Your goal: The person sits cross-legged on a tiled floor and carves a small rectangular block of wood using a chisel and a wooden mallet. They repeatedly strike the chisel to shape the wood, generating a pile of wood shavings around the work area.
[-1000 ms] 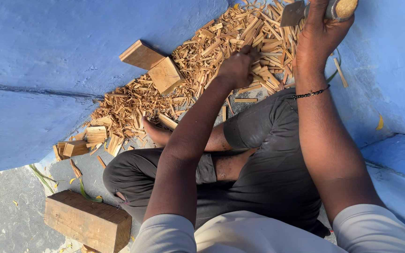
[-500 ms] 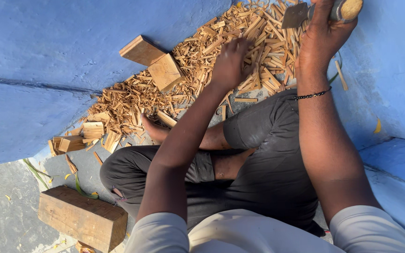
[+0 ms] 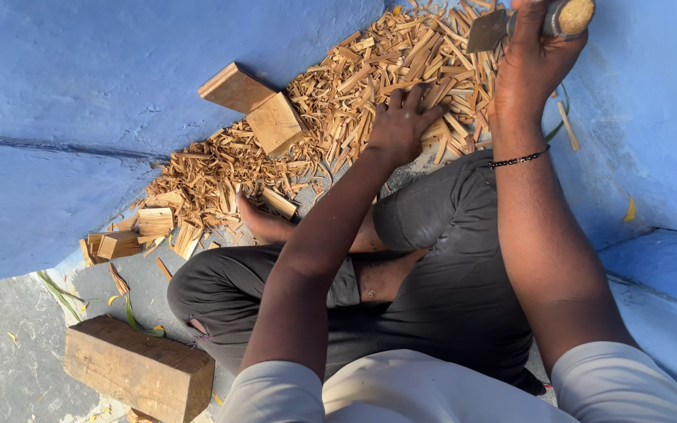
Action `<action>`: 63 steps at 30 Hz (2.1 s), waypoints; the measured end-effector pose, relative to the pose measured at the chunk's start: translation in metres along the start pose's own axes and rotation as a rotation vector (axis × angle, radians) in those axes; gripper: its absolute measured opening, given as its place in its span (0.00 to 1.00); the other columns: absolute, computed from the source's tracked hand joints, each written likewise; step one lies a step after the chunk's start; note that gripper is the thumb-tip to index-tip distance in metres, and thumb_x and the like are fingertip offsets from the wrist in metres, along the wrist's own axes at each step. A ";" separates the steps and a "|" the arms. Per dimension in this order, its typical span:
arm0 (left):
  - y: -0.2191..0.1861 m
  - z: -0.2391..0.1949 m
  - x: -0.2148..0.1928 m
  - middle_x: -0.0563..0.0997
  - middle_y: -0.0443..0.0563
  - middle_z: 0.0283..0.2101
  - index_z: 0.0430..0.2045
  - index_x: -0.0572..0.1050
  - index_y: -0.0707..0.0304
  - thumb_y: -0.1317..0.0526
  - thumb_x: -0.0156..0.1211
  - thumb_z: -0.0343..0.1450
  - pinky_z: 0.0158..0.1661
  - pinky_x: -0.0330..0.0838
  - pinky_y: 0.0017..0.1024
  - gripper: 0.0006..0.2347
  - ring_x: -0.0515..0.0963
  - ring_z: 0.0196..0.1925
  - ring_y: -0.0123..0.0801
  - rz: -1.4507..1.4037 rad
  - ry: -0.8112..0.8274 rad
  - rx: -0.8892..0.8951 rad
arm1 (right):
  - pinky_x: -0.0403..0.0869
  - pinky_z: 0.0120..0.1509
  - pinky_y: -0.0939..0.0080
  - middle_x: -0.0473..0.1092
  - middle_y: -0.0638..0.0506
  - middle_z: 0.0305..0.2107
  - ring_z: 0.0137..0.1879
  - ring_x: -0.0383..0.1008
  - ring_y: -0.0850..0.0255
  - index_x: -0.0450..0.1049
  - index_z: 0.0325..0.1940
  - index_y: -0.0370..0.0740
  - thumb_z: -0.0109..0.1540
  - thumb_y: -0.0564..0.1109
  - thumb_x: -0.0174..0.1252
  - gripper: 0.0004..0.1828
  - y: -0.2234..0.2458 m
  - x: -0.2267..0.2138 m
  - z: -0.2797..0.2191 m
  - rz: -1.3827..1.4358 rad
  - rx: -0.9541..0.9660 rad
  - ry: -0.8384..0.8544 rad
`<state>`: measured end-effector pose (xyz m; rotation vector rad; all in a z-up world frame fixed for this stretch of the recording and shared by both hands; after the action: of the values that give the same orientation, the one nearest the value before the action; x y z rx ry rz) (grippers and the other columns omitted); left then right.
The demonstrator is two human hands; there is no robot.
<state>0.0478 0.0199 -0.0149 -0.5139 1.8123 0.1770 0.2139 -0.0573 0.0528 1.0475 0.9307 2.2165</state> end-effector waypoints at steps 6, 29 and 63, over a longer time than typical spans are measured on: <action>-0.003 0.011 0.011 0.55 0.60 0.73 0.64 0.68 0.35 0.64 0.68 0.64 0.58 0.73 0.50 0.31 0.64 0.68 0.58 -0.020 0.015 0.033 | 0.72 0.50 0.67 0.75 0.53 0.39 0.43 0.74 0.69 0.74 0.48 0.37 0.76 0.46 0.61 0.09 -0.009 -0.008 0.002 -0.045 -0.004 -0.050; -0.002 0.025 -0.030 0.65 0.61 0.65 0.55 0.75 0.48 0.52 0.66 0.68 0.58 0.72 0.48 0.20 0.70 0.64 0.55 -0.228 -0.325 -0.063 | 0.65 0.29 0.73 0.74 0.51 0.40 0.37 0.70 0.73 0.71 0.52 0.41 0.79 0.53 0.59 0.13 0.010 -0.001 -0.003 -0.202 0.120 -0.086; 0.193 -0.216 0.007 0.85 0.53 0.26 0.61 0.72 0.55 0.59 0.63 0.76 0.32 0.75 0.27 0.18 0.83 0.28 0.26 -1.092 -0.823 -0.282 | 0.76 0.59 0.61 0.70 0.45 0.47 0.52 0.75 0.57 0.69 0.58 0.35 0.73 0.42 0.60 0.12 -0.027 0.138 -0.148 -0.561 0.110 0.749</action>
<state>-0.2267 0.1092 0.0169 -1.3242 0.5520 -0.1130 0.0203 0.0007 0.0261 -0.0791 1.4455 2.0638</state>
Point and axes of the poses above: each hand's wrist, its own z-axis towards the middle knuckle, its own x-axis out of the palm, y = z × x, the point moved 5 cm from there along z, towards the middle knuckle
